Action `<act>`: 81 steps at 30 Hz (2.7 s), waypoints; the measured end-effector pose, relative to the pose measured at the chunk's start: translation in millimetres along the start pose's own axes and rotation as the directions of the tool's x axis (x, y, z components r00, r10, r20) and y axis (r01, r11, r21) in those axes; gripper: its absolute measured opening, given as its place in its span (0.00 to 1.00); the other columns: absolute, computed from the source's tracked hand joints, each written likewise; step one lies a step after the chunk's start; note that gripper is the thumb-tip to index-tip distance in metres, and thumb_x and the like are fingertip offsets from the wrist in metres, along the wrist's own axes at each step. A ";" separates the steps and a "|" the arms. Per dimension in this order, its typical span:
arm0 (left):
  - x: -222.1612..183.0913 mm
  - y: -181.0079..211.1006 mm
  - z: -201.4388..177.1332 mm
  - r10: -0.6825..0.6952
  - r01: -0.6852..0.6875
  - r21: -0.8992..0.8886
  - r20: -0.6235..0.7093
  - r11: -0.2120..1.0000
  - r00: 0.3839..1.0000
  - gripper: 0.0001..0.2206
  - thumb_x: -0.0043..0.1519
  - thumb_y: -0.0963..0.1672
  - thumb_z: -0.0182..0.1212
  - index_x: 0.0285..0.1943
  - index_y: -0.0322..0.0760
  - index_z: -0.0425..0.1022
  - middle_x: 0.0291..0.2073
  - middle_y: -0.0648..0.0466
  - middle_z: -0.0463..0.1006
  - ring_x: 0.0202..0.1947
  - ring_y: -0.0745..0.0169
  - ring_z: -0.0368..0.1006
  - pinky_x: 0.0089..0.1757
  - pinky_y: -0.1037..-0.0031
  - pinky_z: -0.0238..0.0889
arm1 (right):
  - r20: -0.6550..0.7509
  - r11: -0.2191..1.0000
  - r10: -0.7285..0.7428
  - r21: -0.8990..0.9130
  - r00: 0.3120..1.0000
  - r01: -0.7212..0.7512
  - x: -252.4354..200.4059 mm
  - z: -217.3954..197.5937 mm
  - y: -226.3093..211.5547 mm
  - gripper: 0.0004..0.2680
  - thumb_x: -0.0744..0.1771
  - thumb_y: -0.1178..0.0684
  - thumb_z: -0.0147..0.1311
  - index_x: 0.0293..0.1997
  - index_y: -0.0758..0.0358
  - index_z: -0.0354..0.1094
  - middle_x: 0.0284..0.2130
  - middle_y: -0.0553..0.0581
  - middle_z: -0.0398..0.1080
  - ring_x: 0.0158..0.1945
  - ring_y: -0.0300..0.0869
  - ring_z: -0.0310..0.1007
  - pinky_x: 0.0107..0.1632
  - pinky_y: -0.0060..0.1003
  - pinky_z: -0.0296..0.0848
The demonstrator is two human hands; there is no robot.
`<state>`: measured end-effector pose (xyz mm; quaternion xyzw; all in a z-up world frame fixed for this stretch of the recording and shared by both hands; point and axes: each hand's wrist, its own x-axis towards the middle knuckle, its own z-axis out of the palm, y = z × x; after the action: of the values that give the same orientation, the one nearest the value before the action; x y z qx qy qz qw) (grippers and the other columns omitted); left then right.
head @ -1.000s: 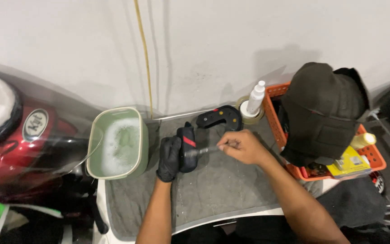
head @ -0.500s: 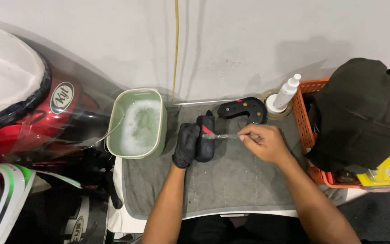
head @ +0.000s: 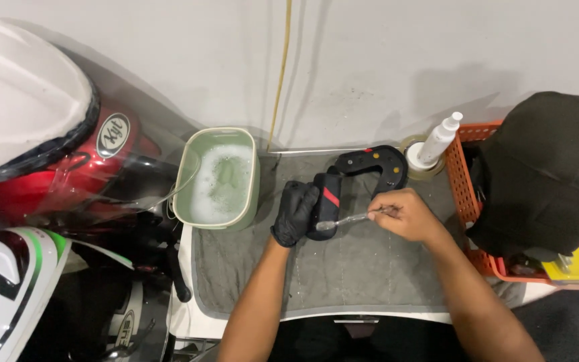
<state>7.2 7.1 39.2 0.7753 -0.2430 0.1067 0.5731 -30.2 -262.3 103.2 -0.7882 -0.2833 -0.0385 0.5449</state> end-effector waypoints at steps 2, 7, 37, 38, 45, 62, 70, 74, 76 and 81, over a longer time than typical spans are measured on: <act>3.7 16.7 -4.4 -0.004 0.004 -0.048 -0.016 0.999 1.000 0.21 0.69 0.49 0.46 0.21 0.40 0.69 0.16 0.47 0.73 0.24 0.47 0.73 0.42 0.70 0.63 | -0.046 0.999 -0.025 -0.029 0.999 0.023 1.1 1.8 2.0 0.01 0.60 0.59 0.61 0.26 0.61 0.78 0.10 0.59 0.64 0.15 0.42 0.65 0.22 0.38 0.65; 7.3 28.8 -9.2 -0.002 -0.001 -0.097 -0.033 0.995 0.999 0.22 0.69 0.49 0.45 0.21 0.37 0.68 0.15 0.44 0.72 0.22 0.44 0.71 0.40 0.69 0.64 | -0.184 0.993 -0.068 -0.106 0.981 0.049 3.2 4.2 -1.9 0.02 0.62 0.60 0.61 0.31 0.61 0.80 0.11 0.58 0.67 0.15 0.40 0.62 0.21 0.35 0.62; 10.4 31.6 -8.3 -0.176 0.140 -0.397 -0.056 0.907 0.983 0.22 0.69 0.49 0.47 0.21 0.41 0.71 0.13 0.54 0.72 0.18 0.68 0.68 0.27 0.82 0.62 | -0.299 0.985 -0.079 -0.173 0.951 0.028 0.1 4.4 5.3 0.02 0.64 0.56 0.65 0.31 0.60 0.79 0.19 0.59 0.72 0.24 0.49 0.72 0.29 0.39 0.69; 12.3 40.0 -11.1 -0.137 0.111 -0.397 -0.038 0.911 0.990 0.23 0.70 0.48 0.45 0.20 0.39 0.73 0.13 0.51 0.73 0.18 0.66 0.71 0.26 0.82 0.64 | -0.207 0.998 -0.003 -0.065 0.978 -0.011 -0.8 4.8 2.6 0.04 0.64 0.57 0.63 0.28 0.61 0.78 0.17 0.59 0.71 0.23 0.44 0.69 0.29 0.39 0.68; 0.5 -3.5 -0.9 -0.177 0.139 -0.399 -0.060 0.906 0.982 0.22 0.70 0.45 0.46 0.23 0.32 0.78 0.17 0.44 0.77 0.22 0.60 0.75 0.29 0.77 0.68 | -0.159 0.999 0.027 -0.042 0.987 -0.034 5.0 -2.8 -13.4 0.07 0.66 0.57 0.61 0.26 0.62 0.77 0.13 0.58 0.66 0.20 0.42 0.66 0.28 0.38 0.67; -2.6 -19.6 7.5 -0.233 0.208 -0.328 -0.037 0.921 0.972 0.22 0.71 0.47 0.49 0.24 0.32 0.77 0.18 0.43 0.77 0.22 0.58 0.72 0.29 0.74 0.68 | -0.314 0.987 0.020 -0.147 0.949 -0.069 3.7 0.2 -3.1 0.07 0.67 0.53 0.61 0.28 0.58 0.77 0.12 0.56 0.62 0.19 0.43 0.64 0.28 0.35 0.65; -7.8 -24.5 8.2 -0.187 0.181 -0.190 -0.015 0.965 0.982 0.23 0.71 0.48 0.48 0.22 0.33 0.74 0.18 0.39 0.75 0.25 0.57 0.73 0.34 0.72 0.66 | 0.040 0.956 0.258 0.133 0.965 -0.261 -4.7 -9.6 -5.5 0.08 0.65 0.59 0.56 0.23 0.63 0.75 0.14 0.53 0.70 0.23 0.37 0.63 0.30 0.37 0.67; -1.1 0.2 3.8 -0.165 0.162 -0.192 -0.001 0.968 0.986 0.23 0.71 0.49 0.46 0.22 0.38 0.74 0.17 0.49 0.75 0.24 0.64 0.70 0.34 0.75 0.64 | 0.061 0.948 0.282 0.136 0.957 -0.288 -1.5 -13.8 -5.0 0.07 0.65 0.59 0.57 0.25 0.63 0.75 0.13 0.50 0.69 0.23 0.34 0.61 0.29 0.33 0.65; -1.6 7.5 6.0 -0.174 0.166 -0.247 -0.010 0.955 0.985 0.22 0.70 0.49 0.48 0.21 0.40 0.73 0.16 0.52 0.74 0.24 0.67 0.68 0.34 0.77 0.62 | -0.017 0.956 0.275 0.111 0.961 -0.272 0.5 -14.0 -6.1 0.08 0.66 0.57 0.56 0.26 0.63 0.76 0.11 0.48 0.65 0.22 0.33 0.57 0.28 0.31 0.61; -1.7 2.5 6.6 -0.164 0.154 -0.235 -0.025 0.960 0.986 0.23 0.71 0.49 0.47 0.22 0.37 0.74 0.18 0.45 0.75 0.24 0.62 0.70 0.33 0.74 0.63 | -0.146 0.977 0.212 0.055 0.966 -0.206 7.8 -16.1 -22.8 0.10 0.69 0.56 0.56 0.26 0.62 0.75 0.08 0.46 0.60 0.19 0.29 0.54 0.25 0.25 0.56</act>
<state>3.7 0.7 38.4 0.7175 -0.1779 0.0483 0.6718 -30.8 -267.7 131.7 -0.7975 -0.1571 -0.0349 0.5814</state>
